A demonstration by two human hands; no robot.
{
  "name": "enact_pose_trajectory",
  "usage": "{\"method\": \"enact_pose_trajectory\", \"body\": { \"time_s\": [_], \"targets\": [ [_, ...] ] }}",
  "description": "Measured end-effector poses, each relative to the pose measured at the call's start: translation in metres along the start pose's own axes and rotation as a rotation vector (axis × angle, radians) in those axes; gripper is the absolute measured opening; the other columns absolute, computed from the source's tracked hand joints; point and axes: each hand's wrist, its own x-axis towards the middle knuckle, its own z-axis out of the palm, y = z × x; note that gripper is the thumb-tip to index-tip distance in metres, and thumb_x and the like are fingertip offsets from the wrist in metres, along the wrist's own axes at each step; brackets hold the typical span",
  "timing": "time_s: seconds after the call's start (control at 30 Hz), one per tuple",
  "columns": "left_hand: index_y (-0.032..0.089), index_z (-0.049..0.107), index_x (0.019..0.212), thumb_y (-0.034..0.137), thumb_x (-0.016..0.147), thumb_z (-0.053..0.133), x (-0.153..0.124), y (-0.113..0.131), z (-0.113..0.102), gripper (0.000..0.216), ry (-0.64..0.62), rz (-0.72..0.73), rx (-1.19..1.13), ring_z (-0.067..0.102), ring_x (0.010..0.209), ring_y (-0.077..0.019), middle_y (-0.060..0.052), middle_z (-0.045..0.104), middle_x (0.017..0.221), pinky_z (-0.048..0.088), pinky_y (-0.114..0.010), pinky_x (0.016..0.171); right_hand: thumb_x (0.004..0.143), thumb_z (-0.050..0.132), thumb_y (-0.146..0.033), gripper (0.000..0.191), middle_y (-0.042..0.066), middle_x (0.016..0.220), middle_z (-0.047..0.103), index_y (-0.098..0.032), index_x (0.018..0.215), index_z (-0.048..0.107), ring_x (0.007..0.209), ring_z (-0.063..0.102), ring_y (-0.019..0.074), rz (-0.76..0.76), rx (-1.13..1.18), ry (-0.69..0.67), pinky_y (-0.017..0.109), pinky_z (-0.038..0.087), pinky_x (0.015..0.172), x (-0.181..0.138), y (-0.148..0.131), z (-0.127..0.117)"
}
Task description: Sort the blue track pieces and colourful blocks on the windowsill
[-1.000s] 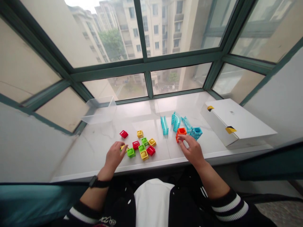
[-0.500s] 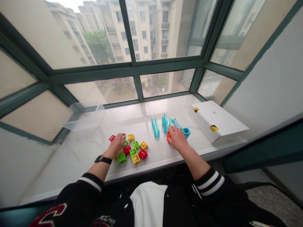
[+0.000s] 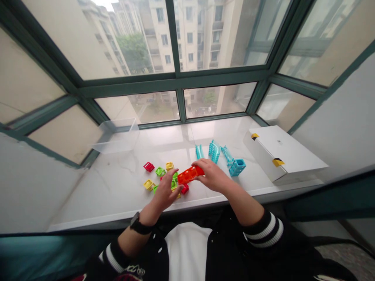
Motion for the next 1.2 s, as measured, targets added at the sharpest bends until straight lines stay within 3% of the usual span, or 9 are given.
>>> {"method": "enact_pose_trajectory", "body": {
  "time_s": [0.07,0.13,0.33,0.47,0.67,0.8,0.93,1.07,1.2],
  "targets": [
    [0.019,0.042,0.149,0.041,0.103,0.053,-0.001,0.006,0.010,0.052,-0.029,-0.004,0.005,0.058,0.135,-0.0321,-0.019,0.060,0.143,0.048,-0.051,0.115,0.088,0.073,-0.023,0.043,0.007,0.122,0.070,-0.027,0.130,0.065,0.116,0.065,0.0271,-0.052,0.166,0.002,0.044,0.053,0.104,0.008,-0.015,0.015],
    [0.018,0.044,0.146,0.039,0.104,0.049,-0.005,-0.004,0.010,0.047,-0.026,-0.095,0.030,0.062,0.128,-0.0329,-0.020,0.062,0.139,0.053,-0.052,0.108,0.088,0.073,-0.023,0.041,0.007,0.122,0.069,-0.026,0.128,0.065,0.114,0.066,0.0261,-0.027,0.262,0.033,0.044,0.054,0.103,0.016,-0.013,0.035],
    [0.019,0.043,0.145,0.043,0.105,0.044,-0.037,-0.061,-0.038,0.047,0.092,-0.443,0.116,0.066,0.120,-0.0338,-0.020,0.060,0.139,0.058,-0.050,0.096,0.085,0.072,-0.024,0.042,0.010,0.130,0.066,-0.024,0.125,0.061,0.120,0.064,0.0263,0.217,0.284,0.195,0.046,0.053,0.105,0.051,0.042,0.107],
    [0.022,0.048,0.145,0.046,0.103,0.047,-0.059,-0.079,-0.071,0.048,0.198,-0.614,0.221,0.068,0.113,-0.0320,-0.018,0.060,0.137,0.058,-0.047,0.093,0.085,0.070,-0.017,0.040,0.014,0.127,0.067,-0.017,0.124,0.060,0.120,0.064,0.0272,0.333,0.111,0.119,0.046,0.050,0.109,0.079,0.066,0.147],
    [0.024,0.047,0.149,0.035,0.101,0.049,-0.078,-0.092,-0.087,0.049,0.105,-0.735,0.282,0.070,0.112,-0.0271,-0.013,0.063,0.144,0.055,-0.040,0.096,0.088,0.068,-0.018,0.046,0.019,0.133,0.067,-0.013,0.132,0.057,0.126,0.064,0.0302,0.392,-0.022,-0.032,0.045,0.048,0.112,0.093,0.076,0.175],
    [0.023,0.048,0.148,0.034,0.101,0.048,-0.072,-0.100,-0.090,0.049,0.054,-0.769,0.328,0.069,0.117,-0.0267,-0.013,0.064,0.145,0.053,-0.038,0.097,0.089,0.068,-0.024,0.054,0.020,0.143,0.061,-0.014,0.140,0.054,0.137,0.057,0.0313,0.276,0.013,0.079,0.048,0.042,0.120,0.074,0.074,0.157],
    [0.028,0.048,0.149,0.038,0.100,0.051,-0.041,-0.102,-0.088,0.050,-0.005,-0.771,0.374,0.073,0.108,-0.0278,-0.010,0.072,0.133,0.054,-0.037,0.089,0.094,0.064,-0.032,0.050,0.012,0.135,0.068,-0.024,0.142,0.053,0.130,0.063,0.0288,0.161,0.120,0.189,0.051,0.048,0.116,0.035,0.063,0.111],
    [0.028,0.048,0.148,0.046,0.100,0.048,-0.007,-0.098,-0.075,0.051,-0.161,-0.735,0.453,0.075,0.099,-0.0318,-0.011,0.078,0.112,0.054,-0.038,0.080,0.097,0.063,-0.035,0.047,0.009,0.129,0.072,-0.028,0.143,0.054,0.120,0.069,0.0262,0.191,0.209,0.301,0.051,0.054,0.111,-0.007,0.049,0.057],
    [0.028,0.051,0.146,0.044,0.098,0.049,0.007,-0.096,-0.063,0.051,-0.348,-0.695,0.553,0.075,0.102,-0.0349,-0.013,0.077,0.114,0.054,-0.040,0.079,0.099,0.063,-0.038,0.044,0.010,0.121,0.074,-0.025,0.141,0.056,0.112,0.073,0.0261,0.240,0.213,0.413,0.051,0.057,0.107,-0.043,0.042,0.014]
  ]
}}
